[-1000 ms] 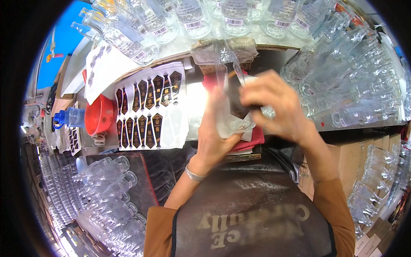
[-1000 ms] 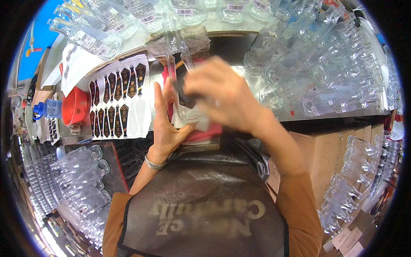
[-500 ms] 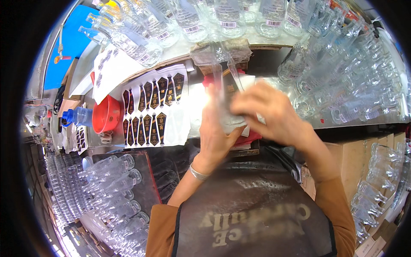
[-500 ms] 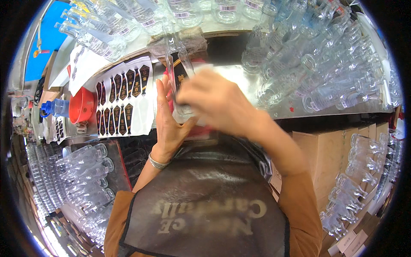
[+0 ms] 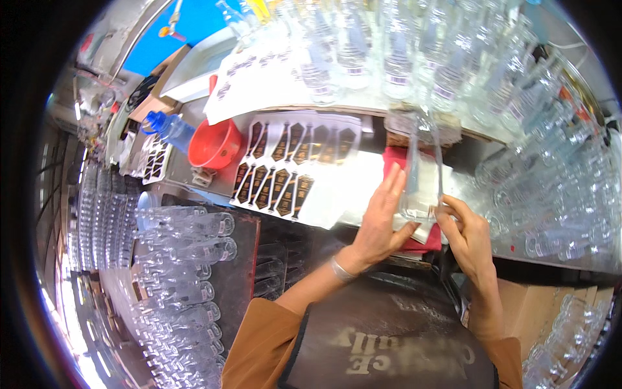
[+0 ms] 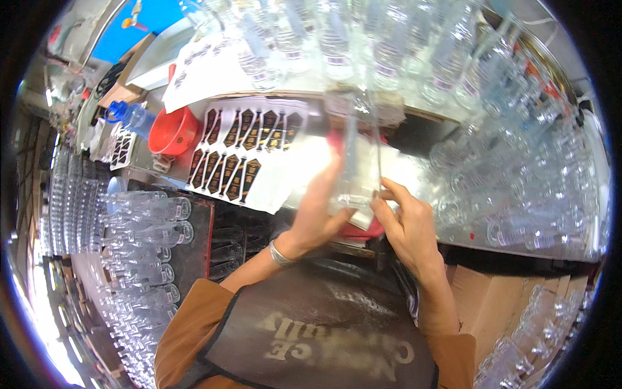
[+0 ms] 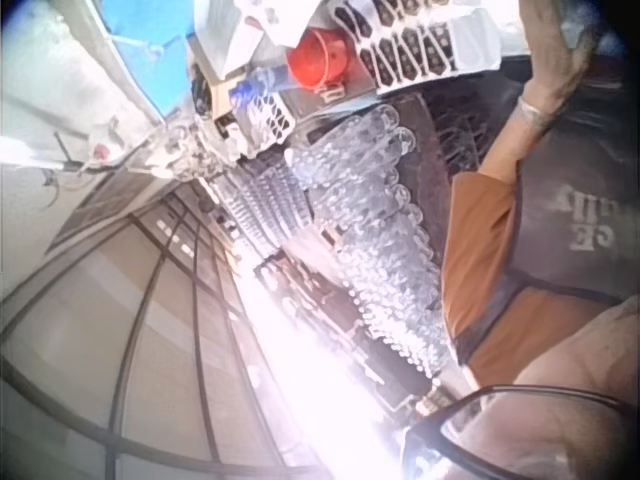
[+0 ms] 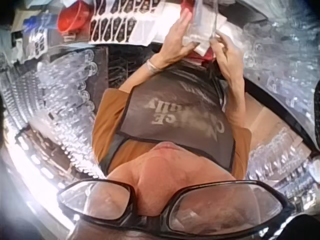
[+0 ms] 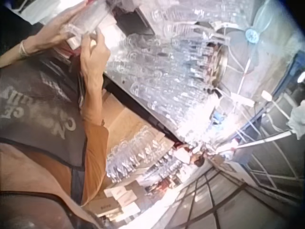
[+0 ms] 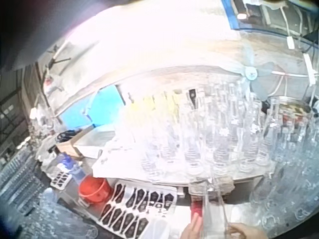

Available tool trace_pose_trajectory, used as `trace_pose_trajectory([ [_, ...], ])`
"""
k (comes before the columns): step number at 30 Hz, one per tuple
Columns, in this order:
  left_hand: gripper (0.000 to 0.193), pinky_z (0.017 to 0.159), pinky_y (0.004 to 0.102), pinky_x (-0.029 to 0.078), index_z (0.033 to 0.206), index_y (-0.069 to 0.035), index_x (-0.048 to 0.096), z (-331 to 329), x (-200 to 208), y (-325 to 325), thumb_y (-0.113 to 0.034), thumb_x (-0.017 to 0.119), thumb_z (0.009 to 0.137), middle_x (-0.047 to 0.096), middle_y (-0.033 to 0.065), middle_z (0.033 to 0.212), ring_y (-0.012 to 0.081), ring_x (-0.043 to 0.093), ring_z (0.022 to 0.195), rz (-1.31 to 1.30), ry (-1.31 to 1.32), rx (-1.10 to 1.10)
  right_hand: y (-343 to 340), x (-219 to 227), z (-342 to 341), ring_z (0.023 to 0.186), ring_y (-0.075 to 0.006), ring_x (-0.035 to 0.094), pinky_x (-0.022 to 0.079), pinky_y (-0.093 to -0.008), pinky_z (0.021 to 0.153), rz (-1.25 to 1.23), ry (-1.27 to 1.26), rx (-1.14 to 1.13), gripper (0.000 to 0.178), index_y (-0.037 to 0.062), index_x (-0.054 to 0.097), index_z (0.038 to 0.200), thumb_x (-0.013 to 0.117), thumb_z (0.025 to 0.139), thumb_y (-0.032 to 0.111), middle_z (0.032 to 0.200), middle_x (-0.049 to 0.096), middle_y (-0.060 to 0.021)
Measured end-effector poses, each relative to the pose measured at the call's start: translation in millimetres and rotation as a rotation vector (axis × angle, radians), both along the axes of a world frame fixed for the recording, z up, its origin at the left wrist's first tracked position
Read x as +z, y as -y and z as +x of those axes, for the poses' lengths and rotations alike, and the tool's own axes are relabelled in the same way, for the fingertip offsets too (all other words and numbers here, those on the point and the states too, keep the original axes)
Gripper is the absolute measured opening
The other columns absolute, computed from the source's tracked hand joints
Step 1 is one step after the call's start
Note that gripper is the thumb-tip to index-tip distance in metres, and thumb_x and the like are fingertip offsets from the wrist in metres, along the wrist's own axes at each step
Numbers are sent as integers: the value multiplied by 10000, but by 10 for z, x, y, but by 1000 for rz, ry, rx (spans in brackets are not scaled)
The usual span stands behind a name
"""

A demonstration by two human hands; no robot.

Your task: The person repeatedly picks up clear plastic bottles, applies a rectangular label to each bottle, and places the labeled bottles into a cardboard box. The process is repeated for multiple bottles in a consistent sequence.

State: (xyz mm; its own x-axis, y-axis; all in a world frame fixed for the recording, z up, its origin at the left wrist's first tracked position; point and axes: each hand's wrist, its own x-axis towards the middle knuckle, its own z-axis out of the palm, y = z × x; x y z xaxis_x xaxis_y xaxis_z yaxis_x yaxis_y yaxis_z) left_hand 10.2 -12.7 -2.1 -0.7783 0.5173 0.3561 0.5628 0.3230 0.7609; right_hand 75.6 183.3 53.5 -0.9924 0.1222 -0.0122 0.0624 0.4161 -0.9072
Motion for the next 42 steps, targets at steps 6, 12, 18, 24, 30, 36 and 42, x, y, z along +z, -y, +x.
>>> trace_pose_trajectory([
  [6,1012,1150,568,277,1544,25,255,-317,82,305,-350,815,789,280,273,1585,442,308,1450,-95,-88,-59,11,81,13,487,-132,507,433,-302,516,245,15,-58,393,-14,625,1228,727,877,131,938,739,-127],
  [12,589,1172,505,274,1456,46,417,-2029,329,1191,-223,602,966,442,248,1502,388,412,1395,-274,-413,461,-115,-148,-37,493,-84,466,394,-272,487,250,-23,-127,350,-14,636,1211,715,891,105,902,739,-99],
  [18,469,1163,562,255,1393,-33,523,-2507,428,1264,-301,514,1008,538,136,1438,339,444,1369,-712,-477,444,-93,-197,-73,500,-65,450,381,-252,485,260,-41,-138,339,-18,644,1198,720,886,88,863,728,-79],
  [24,481,1165,539,272,1339,-38,572,-2097,440,1384,-261,652,921,581,129,1383,320,448,1368,-660,-498,511,-121,-243,79,503,-59,442,377,-238,488,178,-42,-88,475,-18,602,1280,753,836,58,1001,714,-101],
  [30,377,1048,385,451,1219,-46,654,-2356,263,1547,-137,702,856,645,125,1294,286,587,1223,-416,-574,368,93,-205,55,579,-177,542,471,-308,574,275,-78,-16,722,0,490,1414,782,755,53,1190,650,-158],
  [36,109,822,366,547,979,-41,720,-2198,321,1562,-120,676,918,742,112,1017,306,703,921,-248,-568,421,135,-279,-9,865,-338,649,533,-414,728,416,-205,-33,718,26,460,1436,725,770,84,1065,628,-151],
  [42,235,811,222,501,1155,21,715,-1437,415,960,-133,635,997,734,23,999,47,620,893,272,155,354,124,-238,27,641,-260,634,517,-378,563,492,-304,-88,654,33,521,1389,722,775,136,997,610,-110],
])
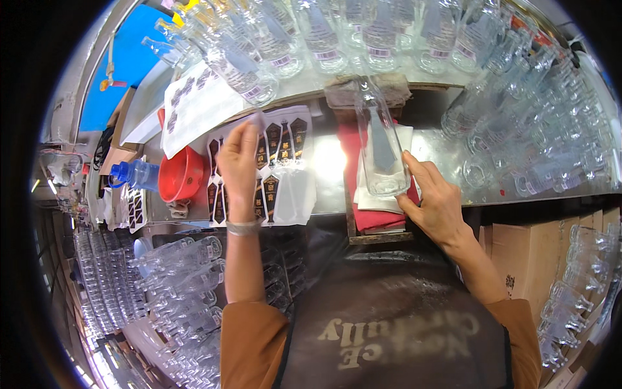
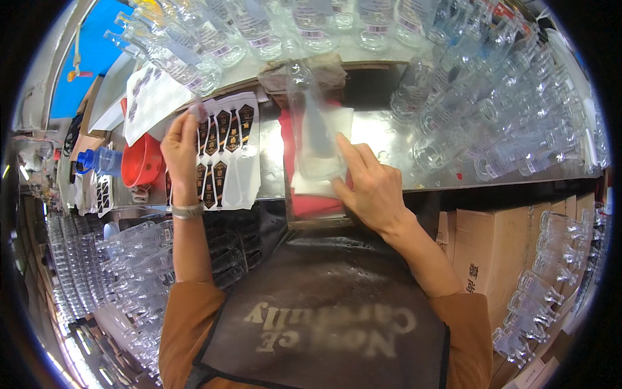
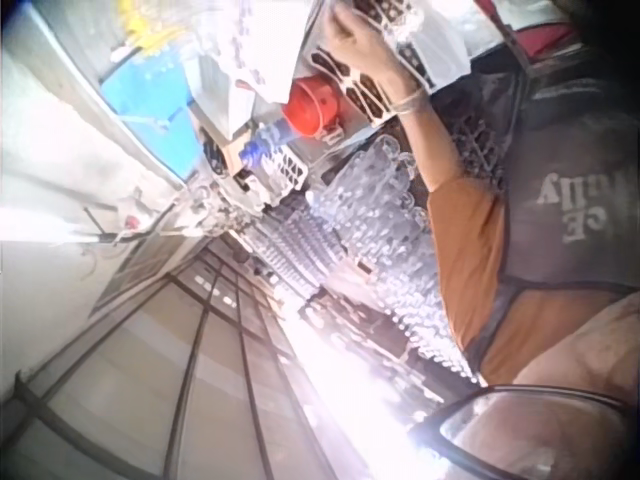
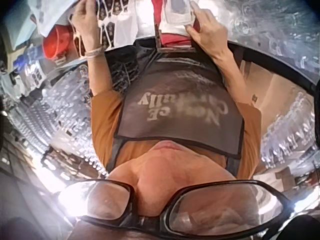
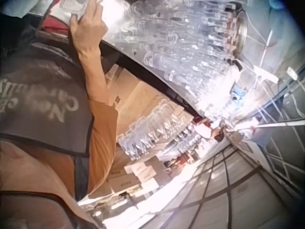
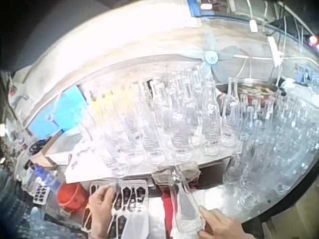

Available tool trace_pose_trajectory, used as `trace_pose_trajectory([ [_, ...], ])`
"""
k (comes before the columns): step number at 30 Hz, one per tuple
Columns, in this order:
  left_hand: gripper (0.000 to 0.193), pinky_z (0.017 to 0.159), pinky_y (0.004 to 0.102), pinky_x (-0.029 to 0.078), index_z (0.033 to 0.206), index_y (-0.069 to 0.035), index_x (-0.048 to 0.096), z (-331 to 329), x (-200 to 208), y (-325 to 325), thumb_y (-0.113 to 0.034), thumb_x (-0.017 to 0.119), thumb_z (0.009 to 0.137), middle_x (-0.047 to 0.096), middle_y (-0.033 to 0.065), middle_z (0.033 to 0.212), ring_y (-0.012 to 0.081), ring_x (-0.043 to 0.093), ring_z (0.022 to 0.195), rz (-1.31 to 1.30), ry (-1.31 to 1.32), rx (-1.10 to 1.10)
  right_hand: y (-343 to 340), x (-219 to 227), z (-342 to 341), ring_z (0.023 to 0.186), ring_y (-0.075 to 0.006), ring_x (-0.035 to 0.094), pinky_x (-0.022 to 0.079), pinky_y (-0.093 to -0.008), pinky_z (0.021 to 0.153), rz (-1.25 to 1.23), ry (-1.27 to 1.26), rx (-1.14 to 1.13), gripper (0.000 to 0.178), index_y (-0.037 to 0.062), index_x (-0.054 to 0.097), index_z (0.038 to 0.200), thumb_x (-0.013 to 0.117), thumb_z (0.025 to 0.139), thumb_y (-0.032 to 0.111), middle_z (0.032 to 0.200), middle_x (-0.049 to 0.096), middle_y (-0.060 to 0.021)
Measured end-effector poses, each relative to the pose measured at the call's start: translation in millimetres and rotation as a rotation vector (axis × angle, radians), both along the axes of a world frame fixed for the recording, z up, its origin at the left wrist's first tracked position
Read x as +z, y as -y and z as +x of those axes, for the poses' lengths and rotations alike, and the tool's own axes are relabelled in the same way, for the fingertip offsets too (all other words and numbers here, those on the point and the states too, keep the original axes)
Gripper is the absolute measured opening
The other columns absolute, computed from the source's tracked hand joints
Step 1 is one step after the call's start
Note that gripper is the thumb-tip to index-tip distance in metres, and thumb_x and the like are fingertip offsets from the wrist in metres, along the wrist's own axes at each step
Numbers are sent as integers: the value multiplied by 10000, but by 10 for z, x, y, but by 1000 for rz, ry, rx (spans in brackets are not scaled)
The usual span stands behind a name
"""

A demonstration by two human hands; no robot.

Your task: The person repeatedly picks up clear plastic bottles, applies a rectangular label to each bottle, and places the labeled bottles into a cardboard box. The process is repeated for multiple bottles in a consistent sequence.

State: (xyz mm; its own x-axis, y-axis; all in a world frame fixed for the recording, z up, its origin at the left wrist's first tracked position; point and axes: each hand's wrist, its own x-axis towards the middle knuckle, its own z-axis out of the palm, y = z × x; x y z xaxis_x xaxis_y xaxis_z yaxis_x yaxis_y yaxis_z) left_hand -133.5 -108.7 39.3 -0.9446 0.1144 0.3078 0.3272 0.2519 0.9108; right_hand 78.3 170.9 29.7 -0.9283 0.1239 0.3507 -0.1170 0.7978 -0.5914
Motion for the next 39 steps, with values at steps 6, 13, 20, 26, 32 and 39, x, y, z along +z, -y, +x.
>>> trace_pose_trajectory([
  [6,623,1164,492,307,1402,-53,551,1097,415,-974,-175,775,834,505,163,1485,311,476,1384,-643,-552,-387,-10,33,39,757,-302,659,537,-386,625,26,74,-16,693,40,526,1391,773,753,151,1040,636,-125],
  [13,508,1155,534,294,1303,-104,644,1307,191,-939,-165,778,816,358,249,1561,391,375,1441,-632,-469,-531,-65,-32,22,760,-313,653,536,-388,626,-2,27,30,716,25,508,1388,805,749,147,1011,623,-139],
  [20,517,1138,460,341,1339,-78,627,990,57,-1090,-102,748,837,358,268,1550,400,415,1398,-404,-281,-376,-90,0,30,793,-322,643,539,-398,658,-49,76,51,727,28,496,1394,809,749,146,1009,620,-136],
  [26,563,1123,457,354,1367,-56,600,981,-59,-1142,-109,755,828,372,266,1540,400,434,1380,-411,-310,-363,-218,20,15,827,-327,639,536,-407,678,-129,108,125,700,56,507,1394,799,764,144,999,620,-136],
  [32,569,1135,432,347,1415,-62,554,960,-40,-1157,-113,709,869,373,249,1549,384,415,1405,-411,-281,-375,-295,37,-1,684,-210,615,515,-337,628,-220,139,183,634,42,537,1380,785,807,152,1035,637,-113],
  [39,507,1166,388,308,1474,-24,472,1092,-168,-1101,-94,554,978,401,218,1551,304,374,1452,51,145,-421,-340,54,-174,656,-68,552,483,-247,623,-685,177,142,418,-7,579,1319,652,971,211,1138,656,-65],
])
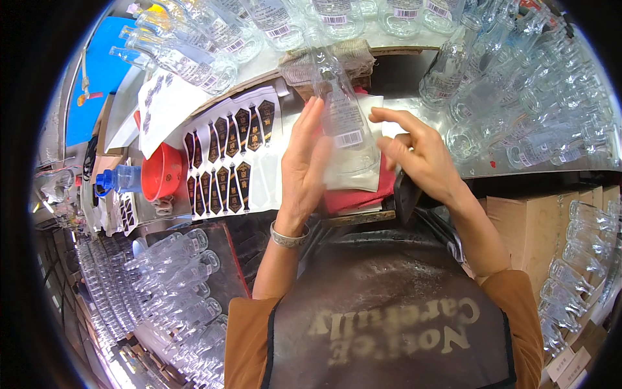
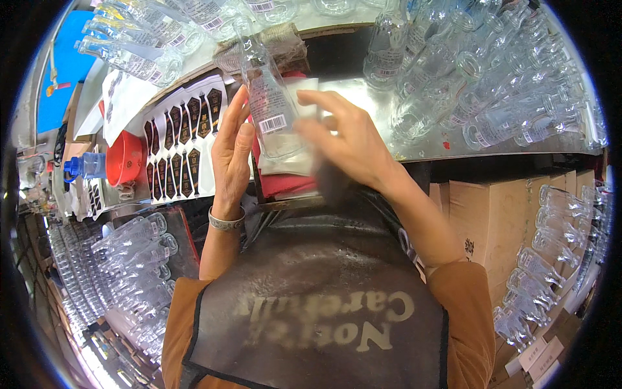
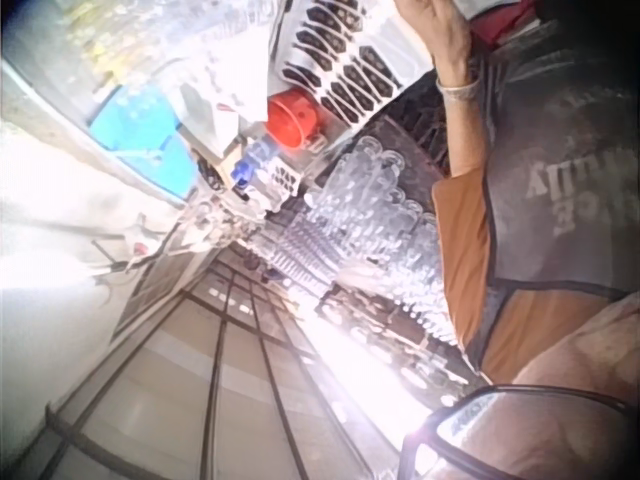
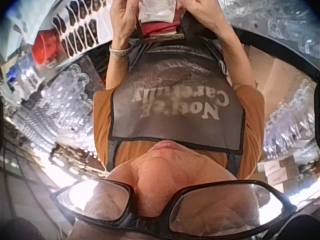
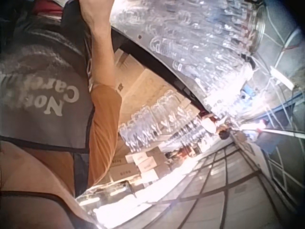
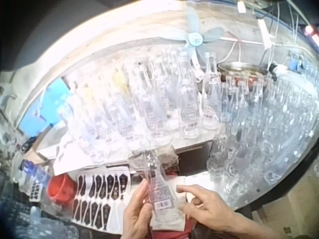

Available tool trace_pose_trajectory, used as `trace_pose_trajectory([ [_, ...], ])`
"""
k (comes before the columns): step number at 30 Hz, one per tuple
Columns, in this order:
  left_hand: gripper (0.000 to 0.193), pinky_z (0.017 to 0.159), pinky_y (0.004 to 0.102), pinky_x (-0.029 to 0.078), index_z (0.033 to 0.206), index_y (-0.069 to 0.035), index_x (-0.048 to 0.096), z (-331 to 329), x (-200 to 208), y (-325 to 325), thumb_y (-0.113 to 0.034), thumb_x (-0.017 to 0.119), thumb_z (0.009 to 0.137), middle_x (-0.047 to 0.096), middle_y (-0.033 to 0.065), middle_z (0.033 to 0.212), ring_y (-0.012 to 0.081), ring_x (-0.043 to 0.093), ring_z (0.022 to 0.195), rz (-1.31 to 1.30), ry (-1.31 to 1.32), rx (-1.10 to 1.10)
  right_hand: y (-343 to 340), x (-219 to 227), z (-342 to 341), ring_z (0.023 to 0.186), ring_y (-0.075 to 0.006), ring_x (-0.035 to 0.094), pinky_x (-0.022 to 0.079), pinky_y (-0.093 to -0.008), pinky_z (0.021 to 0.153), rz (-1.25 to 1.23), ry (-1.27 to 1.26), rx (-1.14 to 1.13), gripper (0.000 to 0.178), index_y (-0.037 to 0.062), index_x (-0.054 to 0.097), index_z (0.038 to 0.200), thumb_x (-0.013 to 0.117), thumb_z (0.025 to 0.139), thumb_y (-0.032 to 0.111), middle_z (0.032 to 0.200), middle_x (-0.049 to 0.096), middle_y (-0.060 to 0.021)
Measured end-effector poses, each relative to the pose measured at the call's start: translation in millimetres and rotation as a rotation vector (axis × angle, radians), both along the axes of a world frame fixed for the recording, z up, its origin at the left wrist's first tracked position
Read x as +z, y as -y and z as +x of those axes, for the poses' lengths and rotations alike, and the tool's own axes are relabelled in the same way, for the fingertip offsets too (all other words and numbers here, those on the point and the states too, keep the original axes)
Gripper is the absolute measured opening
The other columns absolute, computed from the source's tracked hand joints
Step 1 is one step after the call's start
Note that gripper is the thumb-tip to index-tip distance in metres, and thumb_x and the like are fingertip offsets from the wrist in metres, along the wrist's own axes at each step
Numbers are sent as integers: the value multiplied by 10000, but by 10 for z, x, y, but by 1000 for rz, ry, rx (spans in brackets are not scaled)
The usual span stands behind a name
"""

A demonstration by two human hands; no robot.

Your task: The person repeatedly picks up clear plastic bottles, applies a rectangular label to each bottle, and places the labeled bottles into a cardboard box. The process is repeated for multiple bottles in a consistent sequence.

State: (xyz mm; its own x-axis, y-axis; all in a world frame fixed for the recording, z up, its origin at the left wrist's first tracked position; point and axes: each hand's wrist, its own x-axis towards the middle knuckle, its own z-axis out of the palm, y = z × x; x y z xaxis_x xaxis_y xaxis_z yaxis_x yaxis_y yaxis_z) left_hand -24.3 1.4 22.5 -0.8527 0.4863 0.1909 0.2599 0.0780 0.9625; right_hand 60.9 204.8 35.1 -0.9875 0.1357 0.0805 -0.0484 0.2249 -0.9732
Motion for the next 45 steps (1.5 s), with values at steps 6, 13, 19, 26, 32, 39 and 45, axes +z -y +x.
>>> trace_pose_trajectory([
  [6,484,1114,370,385,1470,-63,489,-24,110,-37,-103,554,993,403,215,1543,299,409,1425,-138,-200,8,18,-134,-185,635,-65,575,477,-230,610,-171,114,1,376,-30,597,1263,548,1043,271,988,663,-40],
  [13,456,1055,367,452,1440,-108,542,-45,148,-65,-105,583,986,391,215,1544,300,478,1362,-174,-266,28,-74,-145,-430,641,-72,581,481,-232,630,-154,97,34,463,-41,601,1249,589,1013,357,1019,655,-64],
  [19,465,1024,344,482,1436,-124,554,-76,110,-63,-84,605,975,392,186,1552,291,453,1385,-123,-201,-5,-46,-82,-465,753,-94,617,503,-265,720,-7,64,38,504,-41,609,1230,668,960,380,1092,660,-83],
  [26,481,994,330,500,1429,-123,562,-98,40,-52,-84,642,957,402,176,1548,284,452,1389,-71,-177,-19,-3,38,-442,803,-121,644,506,-273,756,103,119,7,510,-27,622,1193,714,920,394,1104,666,-84],
  [32,502,978,341,489,1418,-137,578,-69,42,-99,-96,685,929,404,186,1545,299,486,1352,-114,-206,11,-16,-35,-451,834,-119,650,509,-268,757,43,120,12,509,-27,607,1217,718,920,372,1127,658,-86],
  [39,511,981,355,480,1417,-136,577,-58,52,-112,-111,697,921,409,193,1537,312,497,1341,-137,-241,24,-38,-105,-480,899,-132,650,514,-274,786,43,100,30,532,-47,588,1239,713,927,366,1168,637,-104],
  [45,478,935,340,574,1424,-140,564,-94,22,-102,-199,675,963,419,165,1529,262,498,1343,-154,-301,27,-24,-72,-478,917,-140,649,516,-280,796,63,106,25,535,-55,580,1249,708,933,357,1169,633,-116],
])
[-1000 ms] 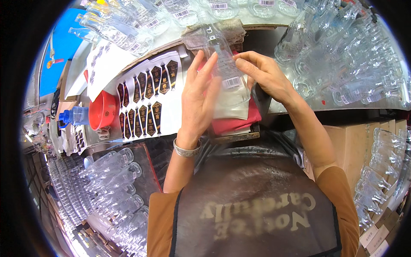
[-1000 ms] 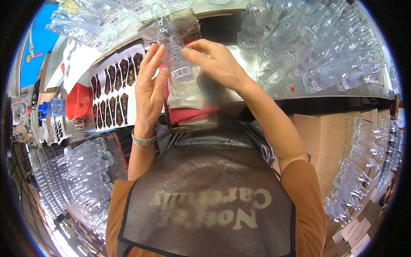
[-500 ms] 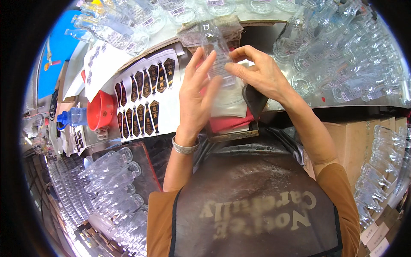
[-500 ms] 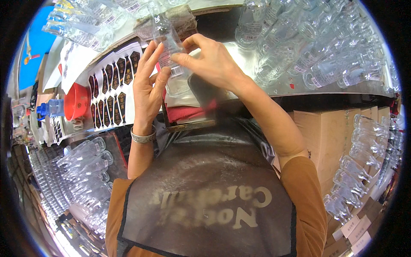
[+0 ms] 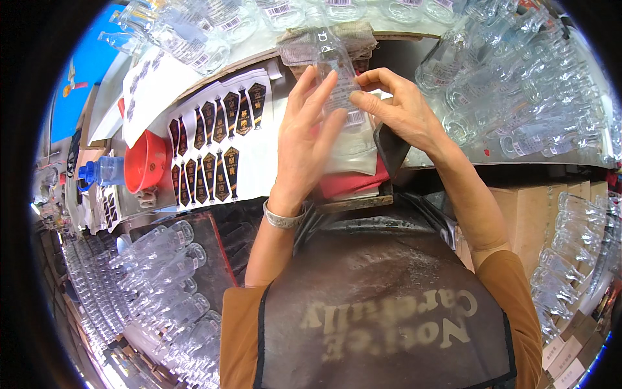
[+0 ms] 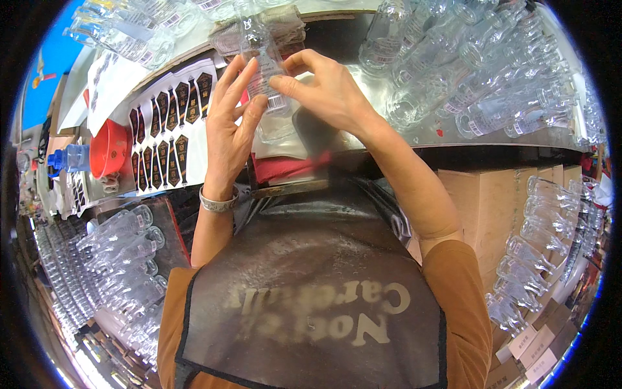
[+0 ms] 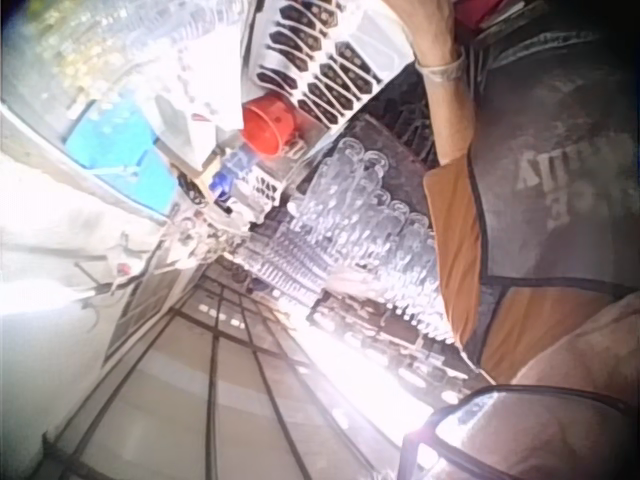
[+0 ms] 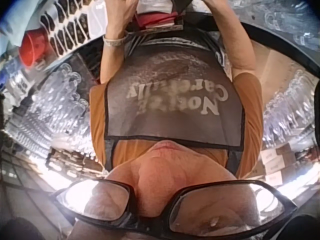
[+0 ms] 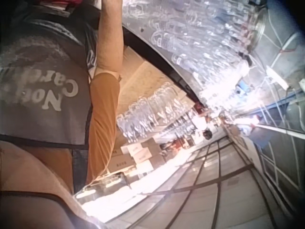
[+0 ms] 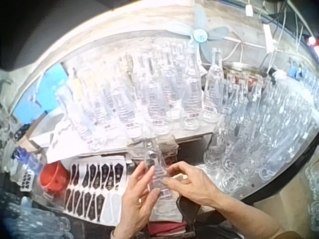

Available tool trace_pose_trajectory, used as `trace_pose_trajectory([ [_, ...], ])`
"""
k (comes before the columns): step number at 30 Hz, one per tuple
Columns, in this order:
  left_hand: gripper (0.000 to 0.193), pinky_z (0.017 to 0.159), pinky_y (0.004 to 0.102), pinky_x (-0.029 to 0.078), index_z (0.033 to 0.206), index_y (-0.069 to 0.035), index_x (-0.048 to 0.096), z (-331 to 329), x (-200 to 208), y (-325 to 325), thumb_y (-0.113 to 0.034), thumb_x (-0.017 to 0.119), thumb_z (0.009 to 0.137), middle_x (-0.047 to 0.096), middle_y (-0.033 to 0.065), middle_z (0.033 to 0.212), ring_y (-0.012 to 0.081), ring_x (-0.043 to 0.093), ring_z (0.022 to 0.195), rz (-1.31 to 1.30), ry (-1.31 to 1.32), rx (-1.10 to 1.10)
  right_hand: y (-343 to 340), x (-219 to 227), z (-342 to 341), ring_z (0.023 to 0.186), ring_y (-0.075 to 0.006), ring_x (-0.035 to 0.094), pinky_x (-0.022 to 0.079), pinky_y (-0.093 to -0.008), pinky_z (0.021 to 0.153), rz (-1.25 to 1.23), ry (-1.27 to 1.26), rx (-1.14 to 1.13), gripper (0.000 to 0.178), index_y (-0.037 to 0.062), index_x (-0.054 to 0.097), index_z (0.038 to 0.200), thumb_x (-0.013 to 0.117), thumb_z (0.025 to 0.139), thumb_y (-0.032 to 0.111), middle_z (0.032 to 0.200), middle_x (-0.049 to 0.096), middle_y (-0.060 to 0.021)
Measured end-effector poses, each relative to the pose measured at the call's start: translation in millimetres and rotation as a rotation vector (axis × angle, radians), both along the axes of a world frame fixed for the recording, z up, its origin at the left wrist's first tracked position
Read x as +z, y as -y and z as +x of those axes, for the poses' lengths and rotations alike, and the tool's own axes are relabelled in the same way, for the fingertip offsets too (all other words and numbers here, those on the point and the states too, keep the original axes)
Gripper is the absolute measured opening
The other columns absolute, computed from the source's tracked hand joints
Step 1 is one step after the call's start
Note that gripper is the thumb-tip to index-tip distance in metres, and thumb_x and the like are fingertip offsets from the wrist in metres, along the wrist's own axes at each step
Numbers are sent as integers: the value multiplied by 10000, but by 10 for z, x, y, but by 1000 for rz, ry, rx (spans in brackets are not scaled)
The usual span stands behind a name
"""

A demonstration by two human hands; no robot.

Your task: The person repeatedly picks up clear plastic bottles, applies a rectangular label to each bottle, and places the labeled bottles into a cardboard box. The process is repeated for multiple bottles in a consistent sequence.

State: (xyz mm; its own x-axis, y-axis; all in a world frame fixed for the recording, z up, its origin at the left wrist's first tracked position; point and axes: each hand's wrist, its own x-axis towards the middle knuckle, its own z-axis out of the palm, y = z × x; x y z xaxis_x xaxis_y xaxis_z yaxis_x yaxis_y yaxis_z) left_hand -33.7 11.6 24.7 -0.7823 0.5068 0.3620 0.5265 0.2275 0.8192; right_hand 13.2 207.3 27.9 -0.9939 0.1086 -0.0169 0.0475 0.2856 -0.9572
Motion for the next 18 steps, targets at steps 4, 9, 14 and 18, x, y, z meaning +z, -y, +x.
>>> trace_pose_trajectory([
  [4,478,940,344,575,1423,-141,565,-9,-6,11,-208,676,963,423,159,1526,260,498,1341,2,3,-3,4,-5,-9,930,-142,648,517,-279,801,5,-6,3,542,-64,577,1250,710,934,356,1177,632,-122],
  [9,477,942,347,574,1423,-142,565,-9,-34,4,-223,674,966,422,157,1526,261,499,1339,10,-12,0,-14,-72,7,810,-116,640,514,-241,711,-113,-25,-16,480,-49,602,1221,657,972,359,1134,657,-127],
  [14,475,937,347,575,1422,-140,567,3,-3,-31,-217,675,965,421,155,1528,259,495,1343,-5,-20,6,-251,-432,140,647,-116,593,495,-233,594,-854,160,-376,421,32,642,1081,524,1037,434,982,690,-102],
  [18,473,937,346,574,1418,-137,570,12,-11,-16,-205,678,963,419,155,1530,261,488,1350,-8,-21,10,-149,-338,299,775,-138,632,529,-273,691,-974,134,-512,302,29,609,1146,599,1008,296,970,669,-70],
])
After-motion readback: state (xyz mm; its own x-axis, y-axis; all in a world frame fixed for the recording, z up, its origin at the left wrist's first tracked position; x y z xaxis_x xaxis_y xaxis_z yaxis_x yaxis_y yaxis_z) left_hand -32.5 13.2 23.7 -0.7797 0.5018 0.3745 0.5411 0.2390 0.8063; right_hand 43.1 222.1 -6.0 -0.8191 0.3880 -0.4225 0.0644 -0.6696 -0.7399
